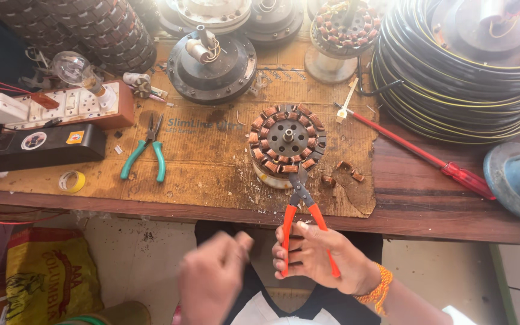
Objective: The person uses red-handled wire cutters to trim excess copper wire from a circular stator assembly on a workbench. They rotate the stator and repeatedly snip protruding coil ends, then switch to green-handled pliers to continue trimming and adjusting the copper windings.
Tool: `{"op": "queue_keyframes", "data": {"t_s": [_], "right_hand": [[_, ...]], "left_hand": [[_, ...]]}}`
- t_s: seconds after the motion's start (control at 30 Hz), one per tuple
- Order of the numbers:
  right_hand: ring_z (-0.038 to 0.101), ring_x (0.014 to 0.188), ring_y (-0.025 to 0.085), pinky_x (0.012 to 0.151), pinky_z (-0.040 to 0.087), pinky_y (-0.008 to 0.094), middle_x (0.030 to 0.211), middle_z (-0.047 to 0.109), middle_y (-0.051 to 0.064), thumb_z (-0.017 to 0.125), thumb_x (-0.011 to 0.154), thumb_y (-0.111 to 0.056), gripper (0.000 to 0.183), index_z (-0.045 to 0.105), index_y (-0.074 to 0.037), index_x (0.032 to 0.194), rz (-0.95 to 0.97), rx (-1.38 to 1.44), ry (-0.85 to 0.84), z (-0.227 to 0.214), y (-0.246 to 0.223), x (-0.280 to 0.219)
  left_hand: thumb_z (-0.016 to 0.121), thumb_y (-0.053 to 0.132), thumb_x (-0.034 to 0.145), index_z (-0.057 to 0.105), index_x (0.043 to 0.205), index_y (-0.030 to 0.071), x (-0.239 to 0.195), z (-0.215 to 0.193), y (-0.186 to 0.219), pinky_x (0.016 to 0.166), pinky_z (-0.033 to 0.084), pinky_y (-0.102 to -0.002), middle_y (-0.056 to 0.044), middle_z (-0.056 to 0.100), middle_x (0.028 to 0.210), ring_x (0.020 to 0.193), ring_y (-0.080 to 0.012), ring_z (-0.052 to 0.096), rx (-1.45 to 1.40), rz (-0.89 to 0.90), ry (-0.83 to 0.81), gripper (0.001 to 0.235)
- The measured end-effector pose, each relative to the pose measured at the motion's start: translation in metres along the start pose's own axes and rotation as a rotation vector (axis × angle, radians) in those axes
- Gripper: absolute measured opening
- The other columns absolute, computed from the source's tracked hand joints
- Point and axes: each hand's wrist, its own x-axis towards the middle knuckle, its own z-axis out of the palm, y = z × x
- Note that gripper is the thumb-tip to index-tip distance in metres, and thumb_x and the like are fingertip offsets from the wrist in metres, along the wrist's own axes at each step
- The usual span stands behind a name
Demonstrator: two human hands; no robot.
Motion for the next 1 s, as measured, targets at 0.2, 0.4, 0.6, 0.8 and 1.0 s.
{"op": "queue_keyframes", "data": {"t_s": [0.2, 0.4, 0.6, 0.8, 1.0], "right_hand": [[0.059, 0.092, 0.022, 0.086, 0.05, 0.04, 0.096, 0.057, 0.008, 0.058, 0.1, -0.032, 0.03, 0.057, -0.004, 0.113, -0.079, 0.056, 0.071, 0.003, 0.024, 0.01], [0.055, 0.085, 0.02, 0.081, 0.047, 0.038, 0.088, 0.053, 0.005, 0.061, 0.099, -0.028, 0.024, 0.056, -0.006, 0.106, -0.102, 0.175, 0.135, 0.005, 0.04, 0.016], [0.053, 0.083, 0.018, 0.083, 0.047, 0.038, 0.086, 0.05, 0.002, 0.06, 0.098, -0.029, 0.025, 0.056, -0.007, 0.108, -0.048, 0.222, 0.114, 0.004, 0.036, 0.007], [0.052, 0.082, 0.016, 0.081, 0.046, 0.038, 0.086, 0.048, 0.001, 0.058, 0.1, -0.028, 0.024, 0.054, -0.007, 0.111, -0.042, 0.279, 0.083, 0.01, 0.036, 0.004], [0.039, 0.067, 0.011, 0.065, 0.037, 0.03, 0.078, 0.037, -0.002, 0.059, 0.1, -0.027, 0.019, 0.048, -0.011, 0.098, -0.021, 0.302, 0.056, 0.011, 0.031, 0.002]], "left_hand": [[0.07, 0.039, 0.087, 0.008, 0.163, 0.019, 0.091, 0.026, 0.042, 0.076, 0.062, -0.04, -0.018, 0.046, 0.149, 0.094, -0.0258, 0.076, -1.054, 0.029, -0.345, 0.1], [0.08, 0.019, 0.084, 0.016, 0.164, 0.01, 0.108, 0.078, 0.074, 0.106, 0.052, -0.036, -0.018, 0.051, 0.147, 0.128, -0.024, 0.059, -1.335, 0.124, -0.141, 0.103], [0.082, 0.021, 0.082, 0.015, 0.164, 0.009, 0.103, 0.073, 0.074, 0.108, 0.052, -0.037, -0.018, 0.051, 0.146, 0.127, -0.0237, 0.06, -1.297, 0.217, -0.073, 0.107], [0.086, 0.023, 0.078, 0.017, 0.164, 0.008, 0.103, 0.079, 0.073, 0.102, 0.056, -0.038, -0.019, 0.054, 0.141, 0.121, -0.0245, 0.063, -1.348, 0.226, -0.086, 0.112], [0.086, 0.023, 0.082, 0.019, 0.165, 0.004, 0.104, 0.078, 0.074, 0.11, 0.055, -0.036, -0.019, 0.052, 0.146, 0.129, -0.0237, 0.061, -1.281, 0.304, -0.018, 0.108]]}}
